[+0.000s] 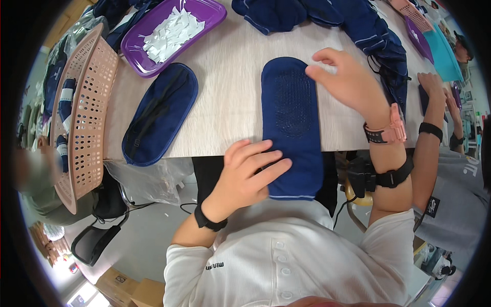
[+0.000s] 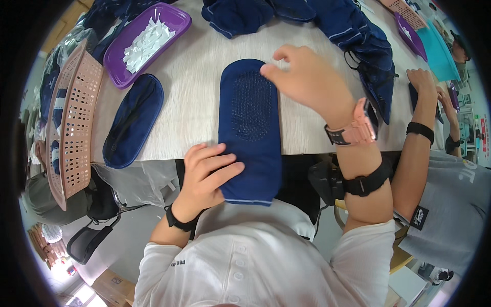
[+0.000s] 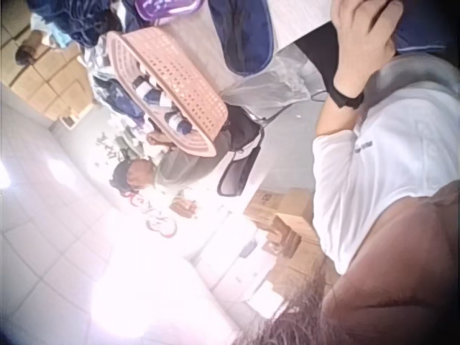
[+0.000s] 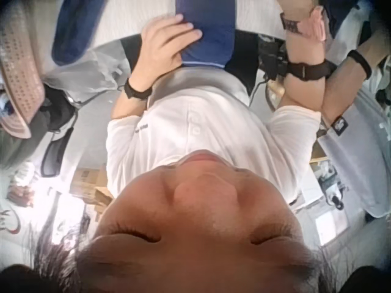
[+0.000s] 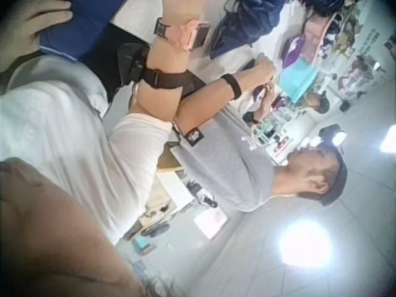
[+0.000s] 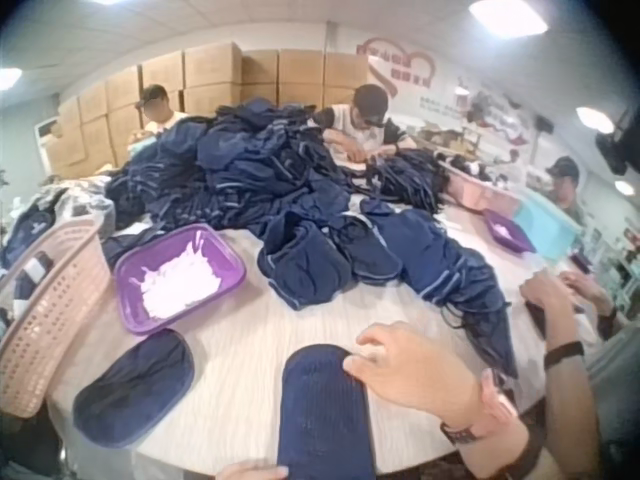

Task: Folding blue slipper socks with grip soles in a manufacturing setting.

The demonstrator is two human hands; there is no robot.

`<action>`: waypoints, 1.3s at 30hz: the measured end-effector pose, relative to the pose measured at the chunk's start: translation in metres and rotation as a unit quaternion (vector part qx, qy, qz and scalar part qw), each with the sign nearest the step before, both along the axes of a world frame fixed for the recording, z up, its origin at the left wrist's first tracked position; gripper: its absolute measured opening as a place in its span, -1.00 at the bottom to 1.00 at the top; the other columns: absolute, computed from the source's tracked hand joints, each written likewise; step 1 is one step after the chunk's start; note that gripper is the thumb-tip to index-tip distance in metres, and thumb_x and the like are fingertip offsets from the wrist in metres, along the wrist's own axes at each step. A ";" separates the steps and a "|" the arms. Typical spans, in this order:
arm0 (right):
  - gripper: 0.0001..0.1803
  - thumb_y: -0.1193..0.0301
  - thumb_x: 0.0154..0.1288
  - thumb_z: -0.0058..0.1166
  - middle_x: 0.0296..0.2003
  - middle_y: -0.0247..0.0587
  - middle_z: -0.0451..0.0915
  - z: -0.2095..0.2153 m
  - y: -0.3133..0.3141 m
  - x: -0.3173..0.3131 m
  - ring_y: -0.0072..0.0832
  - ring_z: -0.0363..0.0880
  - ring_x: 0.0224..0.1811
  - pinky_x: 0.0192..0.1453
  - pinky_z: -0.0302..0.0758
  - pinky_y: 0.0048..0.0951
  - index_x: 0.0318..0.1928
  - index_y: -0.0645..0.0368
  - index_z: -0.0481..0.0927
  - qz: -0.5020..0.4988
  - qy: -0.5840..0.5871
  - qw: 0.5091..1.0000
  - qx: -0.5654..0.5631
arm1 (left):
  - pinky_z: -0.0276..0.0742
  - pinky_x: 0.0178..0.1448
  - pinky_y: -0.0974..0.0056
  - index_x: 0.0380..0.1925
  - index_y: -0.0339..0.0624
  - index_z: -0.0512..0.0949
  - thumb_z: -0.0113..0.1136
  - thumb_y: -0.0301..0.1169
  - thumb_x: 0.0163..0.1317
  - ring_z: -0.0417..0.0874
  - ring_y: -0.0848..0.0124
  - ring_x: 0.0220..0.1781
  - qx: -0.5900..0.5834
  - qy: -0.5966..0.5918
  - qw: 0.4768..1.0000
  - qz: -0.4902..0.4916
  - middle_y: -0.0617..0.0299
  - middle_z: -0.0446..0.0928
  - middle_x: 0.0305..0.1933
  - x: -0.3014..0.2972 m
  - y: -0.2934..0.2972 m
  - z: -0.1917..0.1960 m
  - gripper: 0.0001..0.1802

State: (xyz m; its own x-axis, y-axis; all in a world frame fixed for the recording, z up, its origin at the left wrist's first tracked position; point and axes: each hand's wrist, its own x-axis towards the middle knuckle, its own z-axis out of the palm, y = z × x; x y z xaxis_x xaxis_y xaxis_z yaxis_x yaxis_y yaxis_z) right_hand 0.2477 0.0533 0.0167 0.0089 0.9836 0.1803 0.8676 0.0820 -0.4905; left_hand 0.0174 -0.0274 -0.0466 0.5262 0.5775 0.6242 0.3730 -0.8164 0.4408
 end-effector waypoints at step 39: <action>-0.69 0.22 0.21 -0.05 -0.53 -0.32 0.47 -0.018 0.063 0.022 -0.60 0.40 -0.47 -0.33 0.34 -0.53 -0.24 0.23 0.51 -0.005 0.031 0.999 -0.042 | 0.36 0.02 0.25 -0.20 -0.22 0.53 0.22 -0.55 -0.09 0.47 0.23 -0.07 -0.391 -0.112 0.898 -0.169 0.13 0.51 -0.15 -0.025 -0.004 0.044 -0.65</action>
